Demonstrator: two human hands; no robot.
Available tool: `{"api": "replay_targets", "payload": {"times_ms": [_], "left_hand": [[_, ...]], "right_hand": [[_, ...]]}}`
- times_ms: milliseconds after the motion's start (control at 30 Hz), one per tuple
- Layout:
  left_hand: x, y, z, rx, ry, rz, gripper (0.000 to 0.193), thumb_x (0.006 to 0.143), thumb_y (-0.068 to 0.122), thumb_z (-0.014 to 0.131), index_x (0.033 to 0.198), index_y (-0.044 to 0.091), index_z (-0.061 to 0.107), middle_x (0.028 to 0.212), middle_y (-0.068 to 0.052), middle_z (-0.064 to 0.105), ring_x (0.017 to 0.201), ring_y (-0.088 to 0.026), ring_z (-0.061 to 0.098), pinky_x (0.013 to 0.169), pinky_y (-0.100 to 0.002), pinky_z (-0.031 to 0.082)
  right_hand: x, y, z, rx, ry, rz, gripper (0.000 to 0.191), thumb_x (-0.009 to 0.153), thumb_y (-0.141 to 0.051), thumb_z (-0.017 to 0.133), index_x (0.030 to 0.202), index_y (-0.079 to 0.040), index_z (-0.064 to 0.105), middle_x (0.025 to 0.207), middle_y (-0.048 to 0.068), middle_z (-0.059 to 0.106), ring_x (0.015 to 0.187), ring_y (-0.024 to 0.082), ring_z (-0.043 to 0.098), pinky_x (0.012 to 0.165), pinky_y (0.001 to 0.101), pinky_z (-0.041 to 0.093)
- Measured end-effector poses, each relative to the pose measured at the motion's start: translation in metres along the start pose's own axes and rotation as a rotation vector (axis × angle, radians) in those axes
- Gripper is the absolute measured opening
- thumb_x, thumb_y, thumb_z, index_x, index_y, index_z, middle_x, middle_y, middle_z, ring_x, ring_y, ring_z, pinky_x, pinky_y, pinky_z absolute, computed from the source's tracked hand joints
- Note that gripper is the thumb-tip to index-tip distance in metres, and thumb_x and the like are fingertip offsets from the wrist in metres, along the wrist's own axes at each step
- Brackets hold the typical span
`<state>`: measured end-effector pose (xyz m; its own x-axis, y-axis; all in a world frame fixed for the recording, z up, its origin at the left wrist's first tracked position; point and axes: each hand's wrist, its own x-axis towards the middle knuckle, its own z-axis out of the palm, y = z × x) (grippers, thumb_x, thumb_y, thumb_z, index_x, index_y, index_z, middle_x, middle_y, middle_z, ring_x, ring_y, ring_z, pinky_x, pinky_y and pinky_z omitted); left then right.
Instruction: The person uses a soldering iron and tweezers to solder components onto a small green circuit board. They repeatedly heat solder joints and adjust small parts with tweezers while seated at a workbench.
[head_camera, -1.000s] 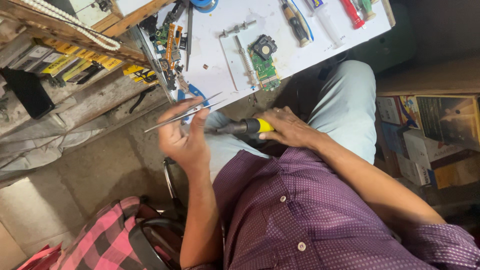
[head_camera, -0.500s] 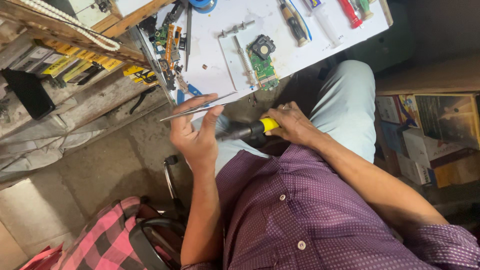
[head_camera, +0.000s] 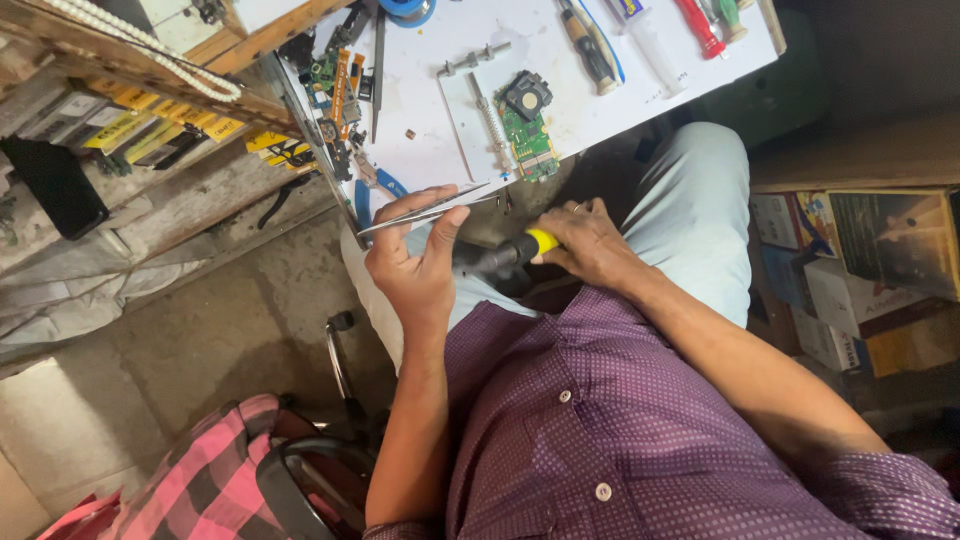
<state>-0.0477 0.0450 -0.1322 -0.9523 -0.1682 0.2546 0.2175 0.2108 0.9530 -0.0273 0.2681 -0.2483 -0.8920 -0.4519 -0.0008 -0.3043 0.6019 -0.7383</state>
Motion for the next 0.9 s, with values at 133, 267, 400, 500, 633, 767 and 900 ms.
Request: {"api": "replay_targets", "payload": {"times_ms": [133, 267, 400, 500, 633, 767, 900], "left_hand": [[-0.003, 0.000, -0.001, -0.024, -0.018, -0.038, 0.026, 0.092, 0.000, 0.082, 0.112, -0.001, 0.066, 0.112, -0.010, 0.075, 0.108, -0.017, 0.072, 0.101, -0.030, 0.056], [-0.005, -0.002, 0.001, -0.060, -0.022, -0.053, 0.026, 0.092, 0.000, 0.082, 0.112, -0.002, 0.066, 0.112, -0.011, 0.075, 0.107, -0.018, 0.072, 0.101, -0.030, 0.056], [-0.006, -0.006, 0.003, -0.123, -0.041, -0.071, 0.027, 0.092, 0.001, 0.082, 0.113, -0.001, 0.065, 0.113, -0.011, 0.074, 0.109, -0.018, 0.072, 0.102, -0.031, 0.057], [-0.005, -0.010, -0.003, -0.175, -0.010, -0.091, 0.028, 0.093, -0.003, 0.081, 0.115, -0.002, 0.064, 0.114, -0.013, 0.073, 0.110, -0.020, 0.071, 0.103, -0.032, 0.056], [0.003, -0.017, -0.012, -0.384, 0.075, -0.185, 0.030, 0.094, -0.006, 0.077, 0.118, -0.002, 0.059, 0.114, -0.017, 0.072, 0.106, -0.020, 0.069, 0.097, -0.031, 0.055], [0.007, -0.022, -0.016, -0.539, 0.150, -0.239, 0.028, 0.094, -0.005, 0.074, 0.117, -0.001, 0.058, 0.109, -0.017, 0.072, 0.095, -0.019, 0.070, 0.089, -0.035, 0.061], [0.008, -0.028, -0.020, -0.607, 0.142, -0.256, 0.029, 0.094, -0.005, 0.074, 0.118, -0.002, 0.058, 0.110, -0.018, 0.073, 0.094, -0.021, 0.070, 0.087, -0.035, 0.059]], "right_hand": [[0.001, -0.002, -0.002, 0.010, 0.009, 0.040, 0.040, 0.080, -0.027, 0.082, 0.115, -0.015, 0.068, 0.102, 0.001, 0.071, 0.099, 0.025, 0.061, 0.086, 0.0439, 0.035], [0.001, -0.002, -0.001, -0.029, -0.006, 0.068, 0.041, 0.079, -0.026, 0.083, 0.115, -0.015, 0.068, 0.100, 0.002, 0.071, 0.098, 0.025, 0.062, 0.084, 0.0444, 0.035], [-0.001, 0.003, 0.006, -0.024, -0.009, 0.008, 0.042, 0.077, -0.016, 0.081, 0.116, -0.013, 0.067, 0.101, 0.006, 0.070, 0.102, 0.029, 0.061, 0.088, 0.0452, 0.036], [-0.003, 0.012, 0.010, 0.016, -0.001, 0.126, 0.039, 0.078, -0.013, 0.080, 0.115, -0.014, 0.067, 0.103, 0.007, 0.070, 0.104, 0.030, 0.062, 0.087, 0.0462, 0.040], [0.000, 0.017, 0.011, 0.090, 0.140, 0.273, 0.037, 0.078, -0.016, 0.081, 0.110, -0.012, 0.064, 0.104, 0.009, 0.069, 0.103, 0.034, 0.062, 0.086, 0.0466, 0.049], [0.001, 0.008, 0.012, -0.156, 0.194, 0.451, 0.048, 0.076, -0.027, 0.089, 0.107, -0.006, 0.060, 0.094, 0.018, 0.067, 0.094, 0.041, 0.061, 0.078, 0.0499, 0.048], [0.002, 0.008, 0.013, 0.061, 0.202, 0.522, 0.053, 0.082, -0.030, 0.088, 0.111, -0.003, 0.054, 0.091, 0.019, 0.070, 0.093, 0.042, 0.065, 0.074, 0.0506, 0.047]]}}
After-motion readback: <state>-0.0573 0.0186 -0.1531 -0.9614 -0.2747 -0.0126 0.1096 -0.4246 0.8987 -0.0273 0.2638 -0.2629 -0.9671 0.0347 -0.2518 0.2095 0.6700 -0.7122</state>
